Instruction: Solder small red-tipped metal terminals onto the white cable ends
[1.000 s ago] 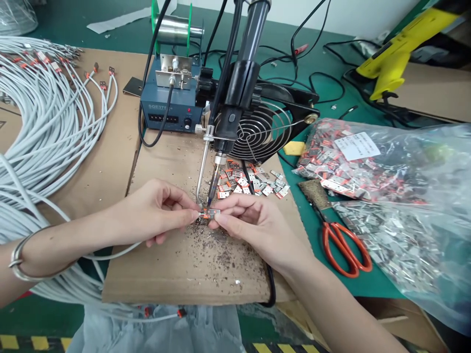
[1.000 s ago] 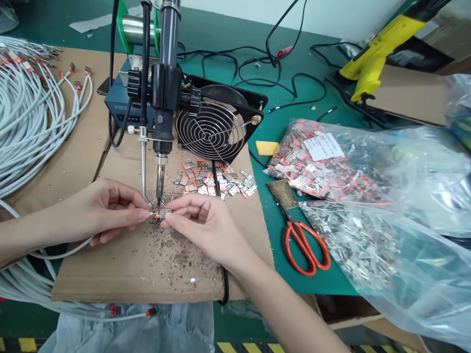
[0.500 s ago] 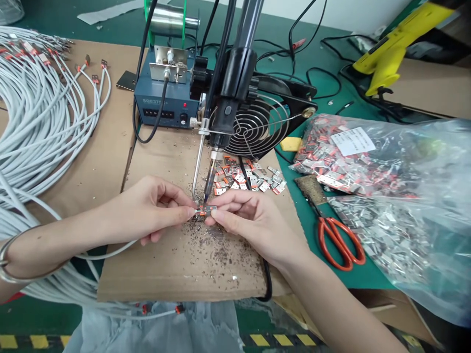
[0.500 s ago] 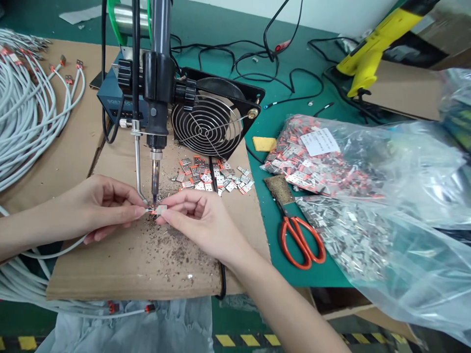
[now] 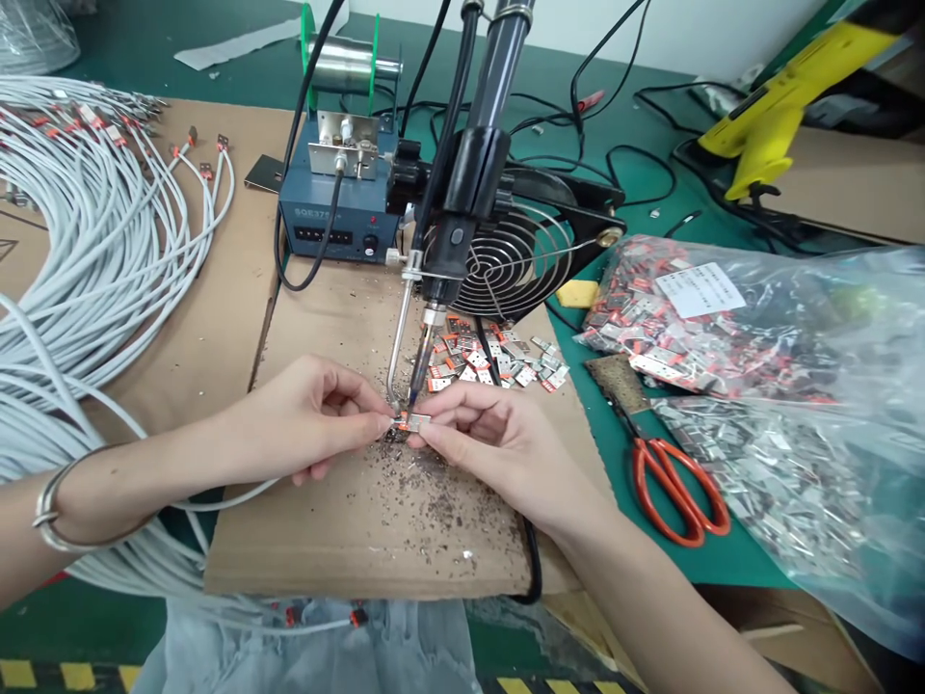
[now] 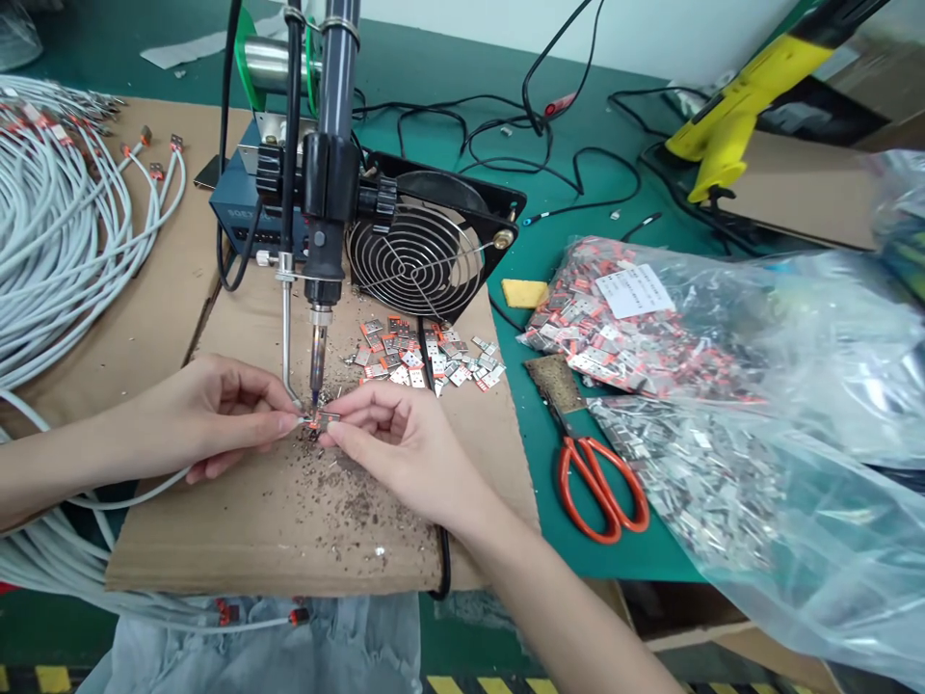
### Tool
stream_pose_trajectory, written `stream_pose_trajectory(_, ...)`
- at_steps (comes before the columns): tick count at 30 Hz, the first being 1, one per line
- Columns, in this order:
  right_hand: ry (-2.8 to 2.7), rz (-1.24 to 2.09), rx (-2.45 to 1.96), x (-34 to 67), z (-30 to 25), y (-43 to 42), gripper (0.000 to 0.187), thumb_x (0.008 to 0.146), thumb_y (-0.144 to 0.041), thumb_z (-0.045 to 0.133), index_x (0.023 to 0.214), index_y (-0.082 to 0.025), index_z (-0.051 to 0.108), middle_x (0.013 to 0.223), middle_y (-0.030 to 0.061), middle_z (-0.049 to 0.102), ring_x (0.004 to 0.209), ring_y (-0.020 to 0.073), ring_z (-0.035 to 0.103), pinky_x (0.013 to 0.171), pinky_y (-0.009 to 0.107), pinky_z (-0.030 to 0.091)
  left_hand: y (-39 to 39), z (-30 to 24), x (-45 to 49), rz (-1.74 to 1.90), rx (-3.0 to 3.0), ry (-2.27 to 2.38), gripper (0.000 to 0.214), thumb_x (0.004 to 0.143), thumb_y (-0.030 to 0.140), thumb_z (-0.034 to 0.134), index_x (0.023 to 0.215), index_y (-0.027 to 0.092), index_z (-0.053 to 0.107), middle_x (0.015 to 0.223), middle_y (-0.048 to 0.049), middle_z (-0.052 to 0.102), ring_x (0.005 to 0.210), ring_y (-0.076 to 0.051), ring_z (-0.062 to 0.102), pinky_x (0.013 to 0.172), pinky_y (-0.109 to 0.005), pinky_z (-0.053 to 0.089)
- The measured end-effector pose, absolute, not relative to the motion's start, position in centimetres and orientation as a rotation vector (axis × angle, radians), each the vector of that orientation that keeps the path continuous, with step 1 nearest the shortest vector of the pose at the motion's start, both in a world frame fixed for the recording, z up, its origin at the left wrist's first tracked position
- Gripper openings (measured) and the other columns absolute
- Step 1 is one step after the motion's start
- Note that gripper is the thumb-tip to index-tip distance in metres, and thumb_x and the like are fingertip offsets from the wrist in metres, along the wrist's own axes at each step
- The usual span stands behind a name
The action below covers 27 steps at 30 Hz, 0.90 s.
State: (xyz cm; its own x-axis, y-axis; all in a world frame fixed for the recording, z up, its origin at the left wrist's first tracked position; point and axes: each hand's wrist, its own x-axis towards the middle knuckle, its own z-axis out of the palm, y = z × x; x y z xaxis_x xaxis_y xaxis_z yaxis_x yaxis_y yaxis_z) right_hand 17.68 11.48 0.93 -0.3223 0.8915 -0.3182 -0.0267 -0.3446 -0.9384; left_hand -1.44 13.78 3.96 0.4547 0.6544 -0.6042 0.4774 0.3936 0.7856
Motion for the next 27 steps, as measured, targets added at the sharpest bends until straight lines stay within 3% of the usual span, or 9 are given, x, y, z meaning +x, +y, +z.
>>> stream_pose_trajectory(6,-1.245,1.779,-1.186,18.09,0.69,11.57,0.011,0.07,-0.022,0.072,0.078,-0.017,0.066,0.07,0.0028,0.073,0.067,0.0132,0.069,0.059,0.02,0.051,13.66,3.97,-1.42,0.164,1.214,1.168,0.014,0.081,0.027,0.056,0.076,0.014,0.059,0.05,0.0077,0.046,0.032,-0.003,0.04,0.027,-0.009,0.033)
stream_pose_trajectory(27,-1.166,1.784,-1.127,17.82,0.56,11.43,0.008,0.069,-0.015,0.072,0.076,-0.019,0.067,0.068,-0.001,0.072,0.065,0.0094,0.069,0.061,0.016,0.052,13.35,3.88,-1.34,0.186,1.185,1.196,0.012,0.08,0.026,0.057,0.076,0.015,0.058,0.047,0.0082,0.046,0.03,-0.003,0.04,0.026,-0.009,0.033)
